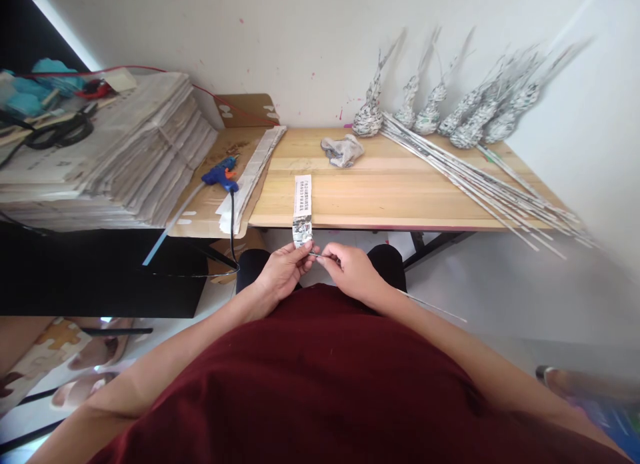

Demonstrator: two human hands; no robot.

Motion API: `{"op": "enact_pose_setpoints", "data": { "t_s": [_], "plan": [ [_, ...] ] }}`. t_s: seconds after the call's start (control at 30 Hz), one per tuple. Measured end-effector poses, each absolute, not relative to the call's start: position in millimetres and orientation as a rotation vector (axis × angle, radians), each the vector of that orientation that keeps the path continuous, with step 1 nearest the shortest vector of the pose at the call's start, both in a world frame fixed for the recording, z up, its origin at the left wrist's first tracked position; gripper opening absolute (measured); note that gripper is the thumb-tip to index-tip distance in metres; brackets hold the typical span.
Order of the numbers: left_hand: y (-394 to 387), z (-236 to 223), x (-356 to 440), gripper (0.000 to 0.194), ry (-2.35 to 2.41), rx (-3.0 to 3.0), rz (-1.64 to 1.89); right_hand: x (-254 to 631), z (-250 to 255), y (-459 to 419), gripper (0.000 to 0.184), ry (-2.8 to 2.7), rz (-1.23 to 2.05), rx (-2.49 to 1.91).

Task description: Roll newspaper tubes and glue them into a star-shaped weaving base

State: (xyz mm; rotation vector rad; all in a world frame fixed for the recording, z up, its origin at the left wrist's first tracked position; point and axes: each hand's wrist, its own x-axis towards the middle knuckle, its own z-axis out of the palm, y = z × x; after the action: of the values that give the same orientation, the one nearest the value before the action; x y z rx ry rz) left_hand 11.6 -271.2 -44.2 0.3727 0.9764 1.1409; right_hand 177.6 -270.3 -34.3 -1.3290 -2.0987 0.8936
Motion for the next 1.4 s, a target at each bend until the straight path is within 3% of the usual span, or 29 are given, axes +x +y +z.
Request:
{"op": "enact_pose_setpoints", "data": {
  "t_s": [0.17, 0.3, 0.5, 0.7, 0.9, 1.1, 1.23, 1.4],
  "plan": [
    [-271.4, -44.5, 11.8, 0.016, 0.986, 0.375, 1.138, 178.4, -35.1, -271.3, 0.033, -2.114, 1.032, -1.354],
    [-270.9, -45.2, 12.5, 0.017, 1.002, 0.37, 1.135, 178.0, -32.6, -273.0, 0.025, -2.065, 0.907, -1.35],
    [-272.3, -46.8, 13.1, 0.013, 1.013, 0.382, 1.097, 179.5, -36.4, -272.1, 0.031, -2.129, 1.008, -1.358],
    [-271.9, -43.8, 13.4, 0.013, 1.022, 0.382, 1.097, 179.0, -36.3, -273.9, 0.026, -2.082, 0.895, -1.361],
    [-273.1, -44.6, 11.9, 0.014, 1.028, 0.39, 1.078, 180.2, -36.7, -273.1, 0.034, -2.067, 1.117, -1.377],
    [-273.1, -45.5, 12.2, 0.017, 1.038, 0.424, 1.086, 178.9, -34.4, -274.8, 0.031, -2.075, 0.963, -1.377],
    [-273.0, -45.9, 12.2, 0.017, 1.058, 0.435, 1.088, 178.9, -35.6, -274.4, 0.037, -2.076, 1.144, -1.389],
    [-272.6, -45.8, 11.9, 0.014, 1.051, 0.433, 1.087, 178.0, -34.3, -275.2, 0.026, -2.053, 0.997, -1.364]
  ]
}}
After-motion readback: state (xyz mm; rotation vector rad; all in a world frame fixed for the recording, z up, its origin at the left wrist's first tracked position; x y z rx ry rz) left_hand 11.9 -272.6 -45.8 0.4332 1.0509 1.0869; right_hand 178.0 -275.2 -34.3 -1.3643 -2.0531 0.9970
